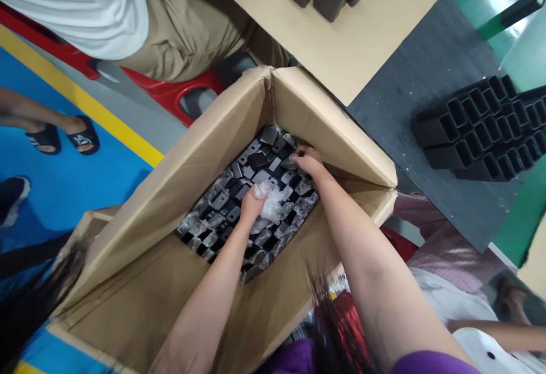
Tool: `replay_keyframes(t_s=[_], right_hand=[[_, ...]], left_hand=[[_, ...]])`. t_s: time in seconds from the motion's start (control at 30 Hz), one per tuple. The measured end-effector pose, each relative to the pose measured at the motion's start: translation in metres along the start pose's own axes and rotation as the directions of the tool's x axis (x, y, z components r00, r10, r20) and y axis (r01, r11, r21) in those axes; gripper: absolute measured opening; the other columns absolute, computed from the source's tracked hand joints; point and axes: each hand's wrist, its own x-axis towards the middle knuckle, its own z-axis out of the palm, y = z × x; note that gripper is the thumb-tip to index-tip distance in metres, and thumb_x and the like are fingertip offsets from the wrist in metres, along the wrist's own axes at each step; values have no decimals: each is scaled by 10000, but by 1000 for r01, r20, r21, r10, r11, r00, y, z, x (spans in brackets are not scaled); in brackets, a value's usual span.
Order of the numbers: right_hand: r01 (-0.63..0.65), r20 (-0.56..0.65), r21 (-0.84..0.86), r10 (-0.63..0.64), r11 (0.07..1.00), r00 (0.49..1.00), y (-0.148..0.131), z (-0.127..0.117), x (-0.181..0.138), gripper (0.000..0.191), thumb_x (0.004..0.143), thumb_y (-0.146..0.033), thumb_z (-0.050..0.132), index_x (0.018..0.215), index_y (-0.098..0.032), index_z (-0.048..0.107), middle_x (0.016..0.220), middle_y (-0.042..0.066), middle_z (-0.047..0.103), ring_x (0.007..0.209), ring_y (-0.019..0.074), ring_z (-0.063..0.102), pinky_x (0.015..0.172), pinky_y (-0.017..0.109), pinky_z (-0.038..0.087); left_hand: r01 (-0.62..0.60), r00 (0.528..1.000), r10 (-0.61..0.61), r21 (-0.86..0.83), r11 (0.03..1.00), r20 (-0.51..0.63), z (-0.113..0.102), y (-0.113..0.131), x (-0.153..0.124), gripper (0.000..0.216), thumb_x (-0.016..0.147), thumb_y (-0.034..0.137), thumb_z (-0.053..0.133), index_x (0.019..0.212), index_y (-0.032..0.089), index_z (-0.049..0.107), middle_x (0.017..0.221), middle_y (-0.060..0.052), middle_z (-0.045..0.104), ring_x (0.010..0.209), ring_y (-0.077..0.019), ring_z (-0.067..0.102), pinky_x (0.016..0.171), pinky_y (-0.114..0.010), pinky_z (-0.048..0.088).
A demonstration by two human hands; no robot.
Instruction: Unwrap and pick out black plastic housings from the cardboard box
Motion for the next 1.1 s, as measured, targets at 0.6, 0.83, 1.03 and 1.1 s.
replay_keyframes(t_s=[0.6,0.83,1.03,1.1], right_hand=[[-73,-88,-329,47,942,995,-19,21,37,524,1062,-340,328,1585,-316,322,1360,151,645,1160,306,671,980,445,513],[-56,-162,-402,-11,914,987,-18,33,52,434,1058,-298,320,1325,-217,652,1316,179,658,1124,291,674,946,378,512],[-6,-180,-427,-78,904,981,-23,22,39,399,1050,-297,326,1262,-189,647,1289,155,662,1022,272,681,863,345,519],[30,-173,-443,-118,896,978,-28,10,31,382,1052,-319,332,1275,-198,616,1350,144,624,999,260,677,839,332,512]], left_hand=[[134,988,-146,-182,974,-57,-27,-57,-56,251,712,378,675,888,248,553,710,18,691,636,-166,650,590,-233,476],[182,983,-184,-180,967,9,-30,-77,-76,256,724,320,659,965,250,608,751,8,725,700,-171,674,664,-234,505],[192,981,-191,-181,965,22,-36,-82,-74,233,710,271,679,934,243,625,809,0,744,756,-176,694,727,-242,520],[178,984,-176,-194,965,23,-38,-77,-72,258,727,278,674,979,239,636,869,-9,756,796,-176,702,768,-247,524]])
